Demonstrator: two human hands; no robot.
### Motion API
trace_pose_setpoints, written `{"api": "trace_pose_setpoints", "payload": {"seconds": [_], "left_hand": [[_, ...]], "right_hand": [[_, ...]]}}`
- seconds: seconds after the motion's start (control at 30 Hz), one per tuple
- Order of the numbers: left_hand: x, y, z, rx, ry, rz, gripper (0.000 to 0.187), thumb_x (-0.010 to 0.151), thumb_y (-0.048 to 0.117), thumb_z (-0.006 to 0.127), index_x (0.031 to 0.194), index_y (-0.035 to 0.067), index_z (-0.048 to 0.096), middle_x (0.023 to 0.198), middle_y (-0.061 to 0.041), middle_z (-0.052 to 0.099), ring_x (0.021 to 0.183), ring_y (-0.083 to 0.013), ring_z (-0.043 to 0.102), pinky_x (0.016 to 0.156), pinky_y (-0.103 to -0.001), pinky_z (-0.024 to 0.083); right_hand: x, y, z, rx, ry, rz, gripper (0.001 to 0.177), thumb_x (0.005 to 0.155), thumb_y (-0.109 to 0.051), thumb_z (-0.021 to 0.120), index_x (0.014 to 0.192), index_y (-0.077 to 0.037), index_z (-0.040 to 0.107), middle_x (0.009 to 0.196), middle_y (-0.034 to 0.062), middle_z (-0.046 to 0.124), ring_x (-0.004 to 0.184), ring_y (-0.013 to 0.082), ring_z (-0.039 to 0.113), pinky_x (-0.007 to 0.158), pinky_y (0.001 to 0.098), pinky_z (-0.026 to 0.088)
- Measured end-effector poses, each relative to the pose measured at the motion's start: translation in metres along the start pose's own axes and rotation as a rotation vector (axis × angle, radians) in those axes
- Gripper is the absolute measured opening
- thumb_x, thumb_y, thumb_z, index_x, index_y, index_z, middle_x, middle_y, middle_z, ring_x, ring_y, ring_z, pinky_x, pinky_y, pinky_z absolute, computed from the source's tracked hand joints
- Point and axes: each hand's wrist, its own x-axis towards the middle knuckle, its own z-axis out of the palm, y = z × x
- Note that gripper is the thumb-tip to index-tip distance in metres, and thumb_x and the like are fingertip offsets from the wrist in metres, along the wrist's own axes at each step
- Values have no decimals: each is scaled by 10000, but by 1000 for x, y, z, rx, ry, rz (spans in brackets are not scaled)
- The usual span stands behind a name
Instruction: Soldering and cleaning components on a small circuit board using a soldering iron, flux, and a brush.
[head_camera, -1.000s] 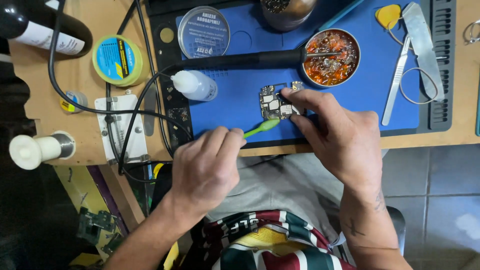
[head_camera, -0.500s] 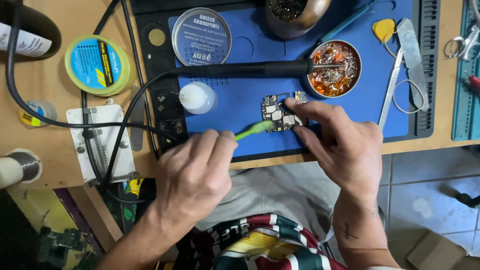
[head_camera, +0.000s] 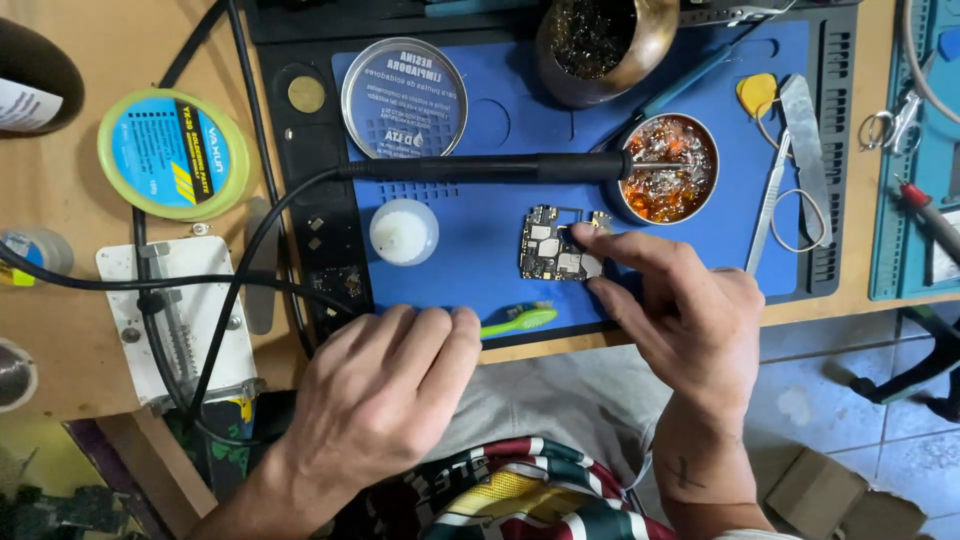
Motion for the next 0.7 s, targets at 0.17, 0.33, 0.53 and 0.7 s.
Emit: {"api": "trace_pose_setpoints", "payload": {"seconds": [0.17,0.33,0.53,0.7], "left_hand": [[-10,-11,6,-15,60,36,119,1121,-5,671,1050,15,765,889,-90,618,668,-221,541,550,-355,439],[-13,-15,5,-60,99,14,86,1128,52,703,1078,22,766,902,-105,659,664,-236,550,554,-377,432],[-12,-18,7,-27,110,-19,107,1106,61,718,1023,92,779,961,-95,699,733,-239,593,612,-393,461],[-12,-19,11,-41,114,-46,98,1096,66,754,1014,100,795,978,-102,727,790,-243,655,651,-412,495]], "right_hand": [[5,-1,-1,24,-10,-5,233,1067,-76,851,1249,-59,706,1364,16,830,578,63,359,544,167,359],[8,-1,-4,80,-46,0,212,1066,13,803,1235,-42,687,1357,55,829,582,69,341,546,157,400],[9,3,-6,138,-74,14,223,1066,29,779,1247,-50,677,1355,78,833,551,69,327,517,158,383],[8,5,-5,78,-76,2,225,1064,16,795,1253,-53,695,1345,47,835,550,63,367,532,164,406]]}}
